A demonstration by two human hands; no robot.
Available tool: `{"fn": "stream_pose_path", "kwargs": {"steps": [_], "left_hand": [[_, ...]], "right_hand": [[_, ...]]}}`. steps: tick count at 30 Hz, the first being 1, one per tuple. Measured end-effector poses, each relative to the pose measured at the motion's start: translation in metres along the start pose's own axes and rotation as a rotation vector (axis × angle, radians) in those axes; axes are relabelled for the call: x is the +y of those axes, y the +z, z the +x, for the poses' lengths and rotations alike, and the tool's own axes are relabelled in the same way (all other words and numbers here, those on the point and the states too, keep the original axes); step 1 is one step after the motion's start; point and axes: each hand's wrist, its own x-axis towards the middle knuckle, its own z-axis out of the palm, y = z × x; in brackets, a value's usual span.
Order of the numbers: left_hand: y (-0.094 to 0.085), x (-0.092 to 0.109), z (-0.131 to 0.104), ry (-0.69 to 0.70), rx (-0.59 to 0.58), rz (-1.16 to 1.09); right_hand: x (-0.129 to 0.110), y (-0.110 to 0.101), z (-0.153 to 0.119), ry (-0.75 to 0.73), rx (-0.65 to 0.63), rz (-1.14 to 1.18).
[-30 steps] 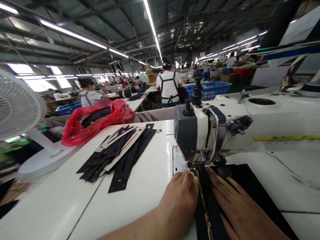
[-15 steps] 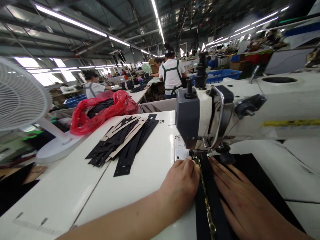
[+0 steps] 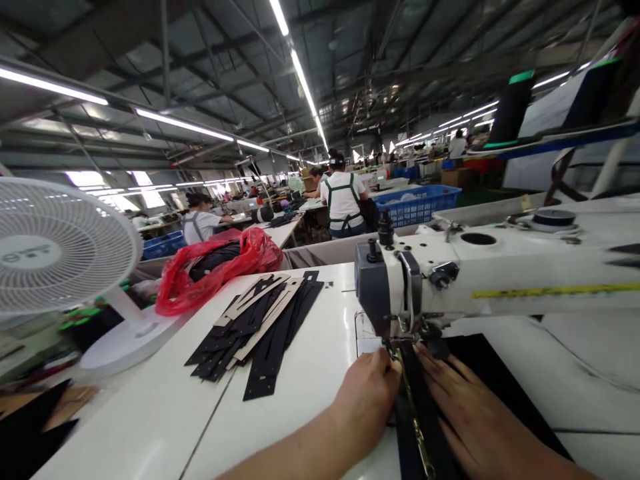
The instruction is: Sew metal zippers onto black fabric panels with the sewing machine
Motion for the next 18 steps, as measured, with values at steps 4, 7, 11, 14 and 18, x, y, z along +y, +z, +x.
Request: {"fn": "stream_pose_path", "kwargs": {"steps": [4, 7, 11, 14, 18], "left_hand": [[-0.002, 0.0, -0.006, 0.038, 0.059, -0.045], [-0.005, 0.007, -0.019, 0.148, 0.195, -0.043], [-0.01, 0.014, -0.028, 0.179, 0.239, -0.068], [-0.014, 0.013, -0.025, 0.169, 0.173, -0.087], [-0.015, 0.009, -0.018, 0.179, 0.158, -0.084]], "right_hand": [[0.001, -0.012, 0.002, -0.027, -0.016, -0.014], [-0.008, -0.023, -0.004, -0.047, -0.003, 0.008], [-0.018, -0.028, -0.009, -0.071, -0.023, 0.017], [-0.018, -0.026, -0.007, -0.045, -0.06, 0.039], [-0.013, -0.024, -0.003, -0.016, -0.125, 0.083]]}}
